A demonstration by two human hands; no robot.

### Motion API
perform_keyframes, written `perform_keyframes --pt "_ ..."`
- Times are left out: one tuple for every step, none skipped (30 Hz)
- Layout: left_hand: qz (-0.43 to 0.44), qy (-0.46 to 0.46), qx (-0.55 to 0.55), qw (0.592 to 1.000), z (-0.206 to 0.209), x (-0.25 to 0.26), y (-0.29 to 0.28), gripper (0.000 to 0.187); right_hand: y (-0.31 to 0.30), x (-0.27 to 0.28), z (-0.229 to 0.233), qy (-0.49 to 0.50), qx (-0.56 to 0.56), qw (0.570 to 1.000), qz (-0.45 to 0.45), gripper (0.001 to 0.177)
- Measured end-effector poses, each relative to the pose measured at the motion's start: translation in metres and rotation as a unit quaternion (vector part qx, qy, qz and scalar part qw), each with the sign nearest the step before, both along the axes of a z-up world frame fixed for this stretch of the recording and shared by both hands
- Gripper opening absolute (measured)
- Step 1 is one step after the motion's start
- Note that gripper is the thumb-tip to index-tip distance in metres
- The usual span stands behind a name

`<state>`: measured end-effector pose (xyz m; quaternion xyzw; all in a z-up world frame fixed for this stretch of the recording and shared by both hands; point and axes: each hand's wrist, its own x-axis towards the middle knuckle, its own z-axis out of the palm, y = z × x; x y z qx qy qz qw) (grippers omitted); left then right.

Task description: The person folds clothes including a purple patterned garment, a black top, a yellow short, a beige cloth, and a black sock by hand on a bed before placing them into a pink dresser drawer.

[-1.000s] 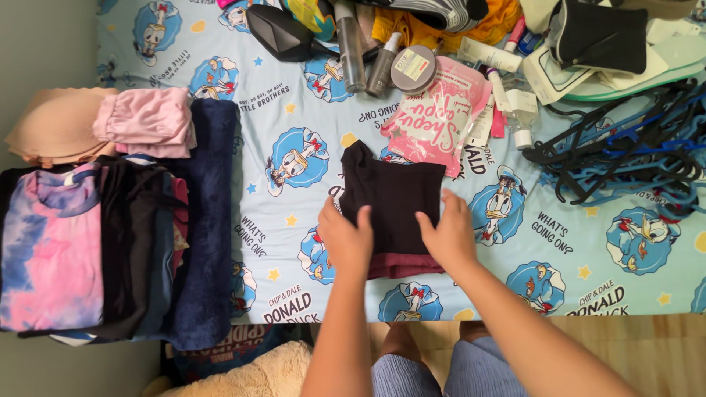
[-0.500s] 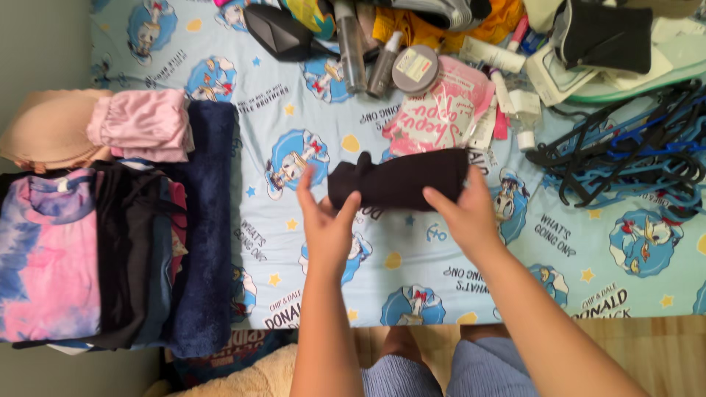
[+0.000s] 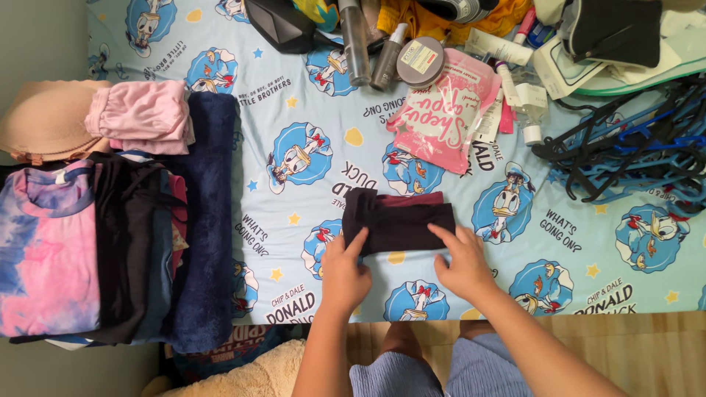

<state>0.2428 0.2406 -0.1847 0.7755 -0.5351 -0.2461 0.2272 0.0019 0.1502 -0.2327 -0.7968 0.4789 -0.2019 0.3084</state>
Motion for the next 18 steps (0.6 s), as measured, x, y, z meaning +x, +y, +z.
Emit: perform_keyframes --pt "0.002 -0.022 0.007 1.0 0.002 0.0 -0.003 0.066 -0.003 0.003 -0.002 0.009 -0.006 1.0 -0.009 0.051" --pt "0.004 -0.044 0.012 0.999 0.003 0.002 -0.008 0.064 -0.007 0.004 -0.004 0.018 -0.013 1.0 -0.017 0.05" --pt "-0.005 -0.071 -0.016 0.997 0.004 0.004 -0.013 0.055 -0.01 0.004 -0.006 0.028 -0.04 0.998 -0.027 0.046" --pt "-0.014 -0.099 -0.045 0.994 0.005 0.006 -0.02 0.046 -0.016 0.005 -0.008 0.037 -0.067 0.996 -0.037 0.041" --pt "-0.022 -0.127 -0.073 0.989 0.006 0.008 -0.025 0.038 -0.022 0.005 -0.01 0.046 -0.094 0.993 -0.046 0.037" --pt "-0.012 -0.112 -0.115 0.987 0.007 0.01 -0.031 0.033 -0.029 0.005 -0.012 -0.019 -0.061 0.997 -0.052 0.033" --pt "-0.002 -0.096 -0.158 0.983 0.007 0.011 -0.036 0.029 -0.036 0.005 -0.013 -0.083 -0.028 0.995 -0.058 0.03" --pt "0.009 -0.08 -0.201 0.976 0.007 0.012 -0.04 0.025 -0.045 0.006 -0.013 -0.146 0.005 0.987 -0.062 0.027" --pt "0.059 0.03 -0.183 0.981 0.007 0.014 -0.045 0.022 -0.054 0.009 -0.011 -0.211 0.102 0.968 -0.086 0.027" --pt "0.107 0.142 -0.162 0.971 0.005 0.015 -0.052 0.02 -0.063 0.01 -0.006 -0.27 0.199 0.936 -0.109 0.028" --pt "0.152 0.253 -0.138 0.945 0.006 0.014 -0.055 0.019 -0.07 0.011 0.004 -0.324 0.293 0.89 -0.13 0.029" --pt "0.169 0.338 -0.144 0.914 0.01 0.012 -0.058 0.019 -0.077 0.013 0.017 -0.344 0.277 0.89 -0.116 0.031" --pt "0.185 0.42 -0.149 0.876 0.016 0.009 -0.06 0.019 -0.08 0.016 0.033 -0.363 0.262 0.888 -0.101 0.032" --pt "0.199 0.496 -0.155 0.831 0.026 0.007 -0.063 0.019 -0.084 0.023 0.049 -0.384 0.247 0.886 -0.084 0.034" --pt "0.214 0.489 -0.165 0.829 0.038 0.003 -0.066 0.02 -0.09 0.029 0.066 -0.408 0.281 0.864 -0.086 0.036" --pt "0.229 0.482 -0.171 0.828 0.053 -0.003 -0.066 0.021 -0.091 0.033 0.081 -0.43 0.318 0.84 -0.093 0.038" --pt "0.244 0.474 -0.177 0.827 0.071 -0.009 -0.065 0.023 -0.093 0.036 0.095 -0.451 0.353 0.813 -0.099 0.04" --pt "0.27 0.482 -0.183 0.813 0.089 -0.012 -0.068 0.028 -0.097 0.038 0.107 -0.445 0.37 0.809 -0.103 0.039"
